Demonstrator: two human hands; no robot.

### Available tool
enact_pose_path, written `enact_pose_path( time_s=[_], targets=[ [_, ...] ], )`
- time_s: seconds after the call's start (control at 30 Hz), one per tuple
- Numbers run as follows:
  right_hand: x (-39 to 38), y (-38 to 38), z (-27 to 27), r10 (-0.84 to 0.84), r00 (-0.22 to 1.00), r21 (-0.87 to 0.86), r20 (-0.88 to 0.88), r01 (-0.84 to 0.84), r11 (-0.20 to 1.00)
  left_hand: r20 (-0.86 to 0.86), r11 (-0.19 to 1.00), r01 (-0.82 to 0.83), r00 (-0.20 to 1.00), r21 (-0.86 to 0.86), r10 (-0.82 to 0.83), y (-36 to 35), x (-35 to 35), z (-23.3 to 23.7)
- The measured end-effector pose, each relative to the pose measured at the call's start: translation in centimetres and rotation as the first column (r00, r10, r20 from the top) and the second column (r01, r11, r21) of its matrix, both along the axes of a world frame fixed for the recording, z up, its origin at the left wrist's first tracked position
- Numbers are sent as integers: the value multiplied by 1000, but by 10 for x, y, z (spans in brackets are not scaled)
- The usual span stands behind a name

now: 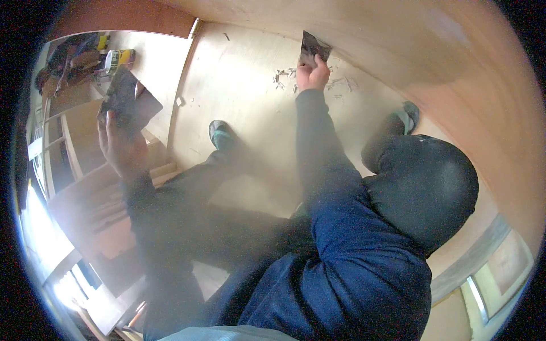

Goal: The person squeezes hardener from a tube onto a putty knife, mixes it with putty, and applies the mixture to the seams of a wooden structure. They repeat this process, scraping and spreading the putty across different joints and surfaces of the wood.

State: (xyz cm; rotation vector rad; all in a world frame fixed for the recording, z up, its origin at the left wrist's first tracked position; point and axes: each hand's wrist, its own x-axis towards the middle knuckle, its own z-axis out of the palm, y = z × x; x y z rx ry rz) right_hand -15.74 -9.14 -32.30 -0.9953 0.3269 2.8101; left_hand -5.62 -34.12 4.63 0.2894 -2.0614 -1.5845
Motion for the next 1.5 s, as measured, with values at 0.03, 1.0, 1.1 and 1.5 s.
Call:
enact_pose_path(
  time_s=[0.03, 1.0, 1.1, 1.5],
  targets=[
    [8, -8, -5, 3, 1000, 114, -29, 0, 993, -9, 994, 27, 1000, 105, -27, 0, 1, 1],
    [73, -73, 357, 740, 625, 471, -249, 746, -471, -370, 947, -203, 923, -248, 101, -14, 29, 23],
    [78, -74, 370, 721, 642, 308, -261, 763, -568, -294, 930, -71, 955, -360, -41, -7, 36, 28],
    [99, -106, 321, 913, 381, 525, -144, 812, -256, -407, 963, -60, 898, 264, 168, -27, 41, 44]
  ],
)
